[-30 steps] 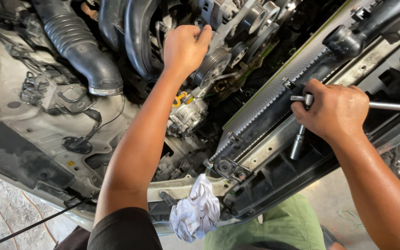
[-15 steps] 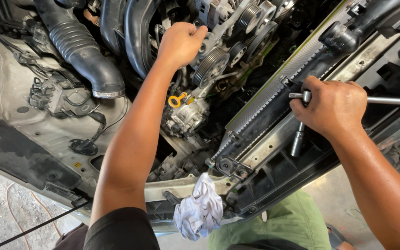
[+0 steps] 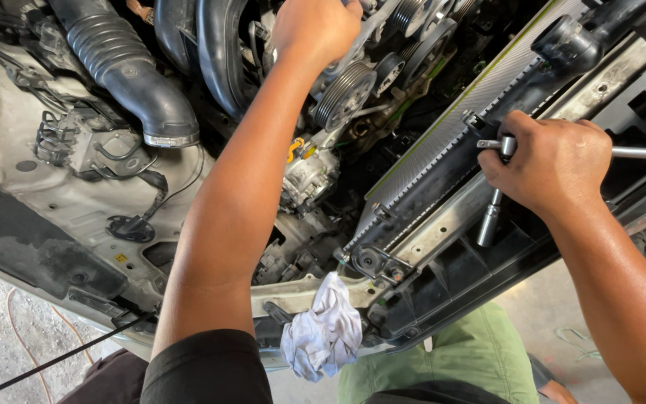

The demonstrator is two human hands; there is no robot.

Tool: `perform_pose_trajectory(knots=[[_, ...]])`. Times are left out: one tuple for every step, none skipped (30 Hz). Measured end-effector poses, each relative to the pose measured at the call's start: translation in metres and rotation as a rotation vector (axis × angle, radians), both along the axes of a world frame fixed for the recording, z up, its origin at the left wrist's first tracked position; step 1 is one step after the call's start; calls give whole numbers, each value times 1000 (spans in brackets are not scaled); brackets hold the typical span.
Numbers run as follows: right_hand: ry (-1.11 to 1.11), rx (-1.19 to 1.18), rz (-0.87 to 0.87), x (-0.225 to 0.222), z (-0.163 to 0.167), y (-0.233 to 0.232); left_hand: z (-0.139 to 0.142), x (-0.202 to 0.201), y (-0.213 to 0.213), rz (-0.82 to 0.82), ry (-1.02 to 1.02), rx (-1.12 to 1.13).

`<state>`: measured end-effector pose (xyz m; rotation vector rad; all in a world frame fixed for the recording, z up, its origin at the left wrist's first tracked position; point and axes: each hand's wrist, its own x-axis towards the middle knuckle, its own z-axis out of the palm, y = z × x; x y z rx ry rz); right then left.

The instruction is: The person works under the open hood of a car, using a ratchet and socket to loosen bolts on the engine's front accessory area. They remove a metal belt tensioner pulley component, carry it to a toolbox to select sockets, return and fit the component against the engine bracket, then continue tightening bolts with the ratchet.

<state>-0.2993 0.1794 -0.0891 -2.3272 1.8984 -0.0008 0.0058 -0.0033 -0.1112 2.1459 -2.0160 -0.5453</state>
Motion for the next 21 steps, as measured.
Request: perform_pose_trajectory(knots=[[8,4,2,1,0,0,-2,1,3,-35,25,-137],[-2,3,10,1,1,0,-4,3,5,-67,50,-276],[-11,-1,17,1,1,0,-4,8,7,-6,63,-172],[-17,-4,19,1,1,0,-4,12,12,52,81,-67],[-19,-7,23,1,2,0,-5,16,17,108,100,41],[-23,-11,25,1,2,0,-4,21,23,129,176,63],[-27,-16,26,1,2,0,-3,26,29,147,250,83],[-33,-19,26,1,2,0,-3,28,33,166,322,106],[-38,-23,24,0,1,-1,-4,27,35,176,300,84],[-41,-27,21,-1,1,-1,-5,25,34,184,280,63],[-35,-32,18,-2,1,-1,-6,21,33,192,261,46],[-29,-33,16,-2,2,-1,-7,17,28,167,216,42],[-25,-30,19,-1,2,-1,-8,13,20,146,170,41],[-37,-27,22,0,4,-1,-8,9,13,129,121,42],[-50,-26,28,1,6,-1,-8,5,10,118,72,-7],[-65,-34,34,2,9,-2,-7,2,5,106,22,-62],[-82,-30,42,4,11,-5,-6,0,0,87,-28,-124],[-93,-26,38,4,16,-7,-3,-1,-2,136,-13,-79],[-103,-15,31,2,21,-6,0,0,-1,181,2,-27],[-145,-47,31,-2,28,-2,2,1,2,222,19,29],[-182,-91,28,-11,35,0,5,3,4,199,24,67]])
